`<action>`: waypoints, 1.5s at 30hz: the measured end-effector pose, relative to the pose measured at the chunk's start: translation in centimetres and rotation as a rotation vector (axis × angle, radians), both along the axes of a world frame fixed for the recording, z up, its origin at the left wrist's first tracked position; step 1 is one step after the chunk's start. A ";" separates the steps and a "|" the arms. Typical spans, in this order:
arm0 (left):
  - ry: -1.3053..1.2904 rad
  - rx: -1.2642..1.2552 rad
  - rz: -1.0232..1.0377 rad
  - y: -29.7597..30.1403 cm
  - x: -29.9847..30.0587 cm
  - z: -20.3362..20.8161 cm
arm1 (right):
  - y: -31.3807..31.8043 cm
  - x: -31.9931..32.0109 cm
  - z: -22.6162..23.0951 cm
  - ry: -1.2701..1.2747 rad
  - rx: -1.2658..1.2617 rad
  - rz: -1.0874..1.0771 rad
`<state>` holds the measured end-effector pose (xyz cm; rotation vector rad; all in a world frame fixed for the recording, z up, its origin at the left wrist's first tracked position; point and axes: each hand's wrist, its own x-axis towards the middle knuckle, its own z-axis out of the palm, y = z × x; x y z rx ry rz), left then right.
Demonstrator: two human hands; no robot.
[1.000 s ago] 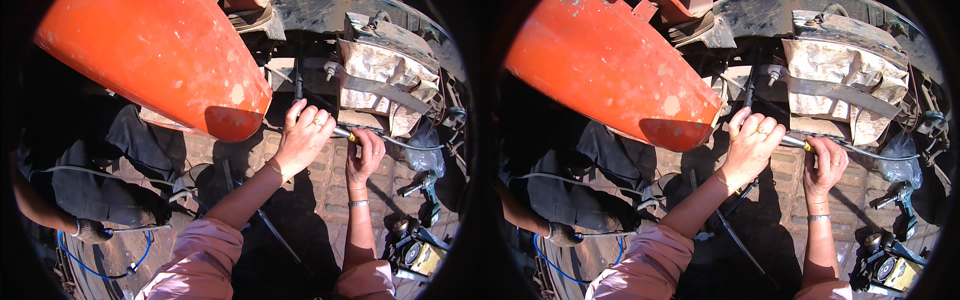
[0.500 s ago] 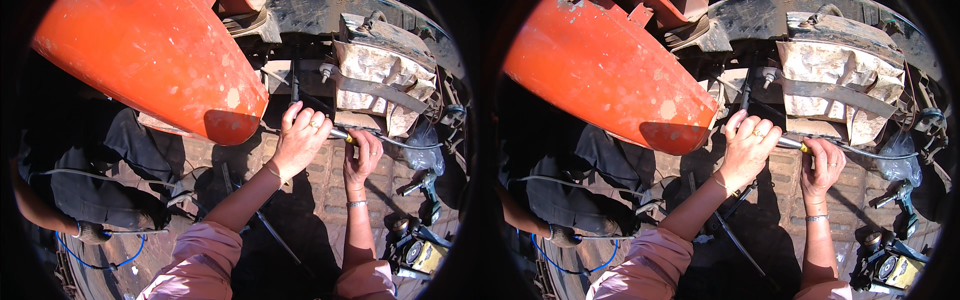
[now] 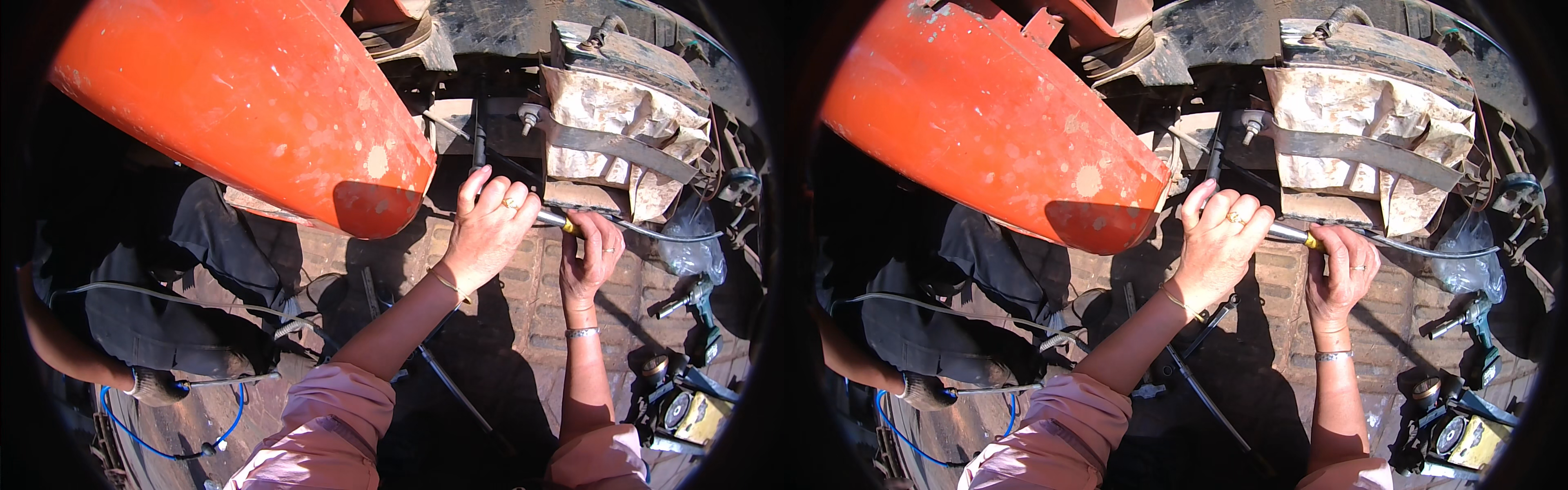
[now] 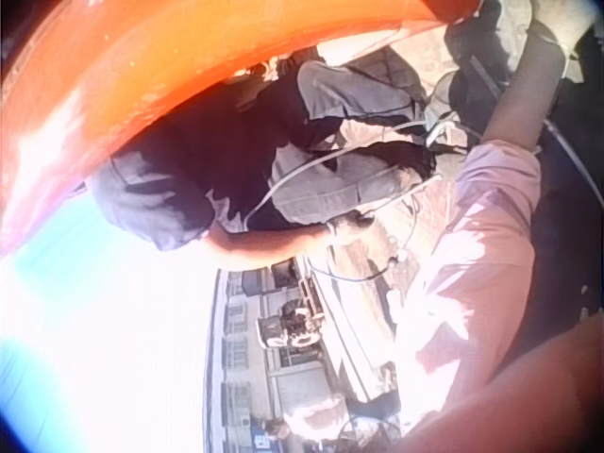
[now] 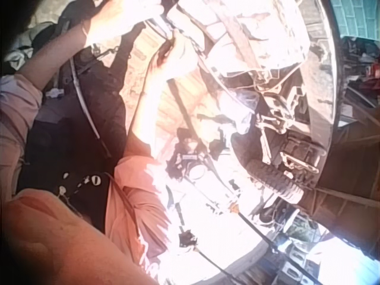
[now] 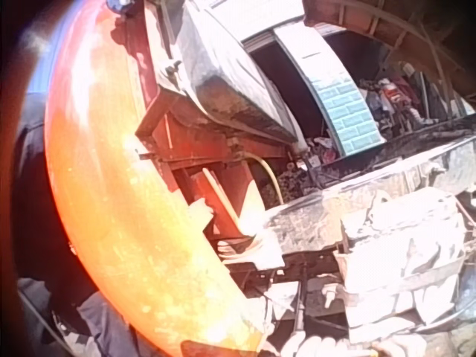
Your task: The person uses a ratchet wrench to loosen and remove bolts from a red vehicle part, then reaches into the engine bay to adjust components. The person also handles a brown plastic container near the wheel well.
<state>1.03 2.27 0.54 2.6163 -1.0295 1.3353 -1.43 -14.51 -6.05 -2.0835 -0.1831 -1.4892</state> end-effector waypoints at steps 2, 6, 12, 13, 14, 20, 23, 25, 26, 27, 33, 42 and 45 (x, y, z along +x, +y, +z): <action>0.003 0.002 0.003 0.0 0.0 0.0 | 0.0 0.0 0.0 0.001 0.000 0.003; 0.025 0.009 0.011 0.0 -0.1 0.0 | -0.1 -0.1 0.0 0.013 -0.005 0.003; 0.010 -0.001 0.008 -0.1 -0.1 0.2 | -0.1 0.0 0.0 0.008 -0.007 -0.001; 0.017 0.001 0.008 -0.1 -0.2 0.2 | -0.1 -0.1 0.0 0.007 -0.012 -0.004; 0.024 0.006 0.010 -0.1 -0.3 0.2 | -0.1 0.0 0.0 0.007 -0.012 -0.004; 0.041 0.004 0.008 -0.2 -0.4 0.3 | -0.1 -0.1 0.0 0.001 -0.002 0.005; 0.049 -0.001 0.005 -0.1 -0.4 0.3 | -0.2 -0.1 0.0 0.022 -0.013 -0.002; 0.055 0.004 0.008 -0.1 -0.4 0.2 | -0.4 -0.1 0.0 0.034 -0.017 0.004; 0.053 0.015 0.019 -0.1 -0.4 0.2 | -0.5 -0.1 0.0 0.039 -0.019 0.010; 0.046 0.013 0.016 -0.1 -0.4 0.2 | -0.6 -0.1 0.0 0.042 -0.019 0.015; 0.057 0.009 0.023 -0.1 -0.4 0.4 | -0.6 -0.1 0.3 0.045 -0.027 0.018; 0.001 0.020 0.034 0.0 -0.1 0.0 | -2.6 -1.5 2.1 0.281 -0.267 0.039; -0.044 -0.004 0.046 -0.1 0.1 -0.2 | -3.8 -1.9 2.1 0.274 -0.129 0.244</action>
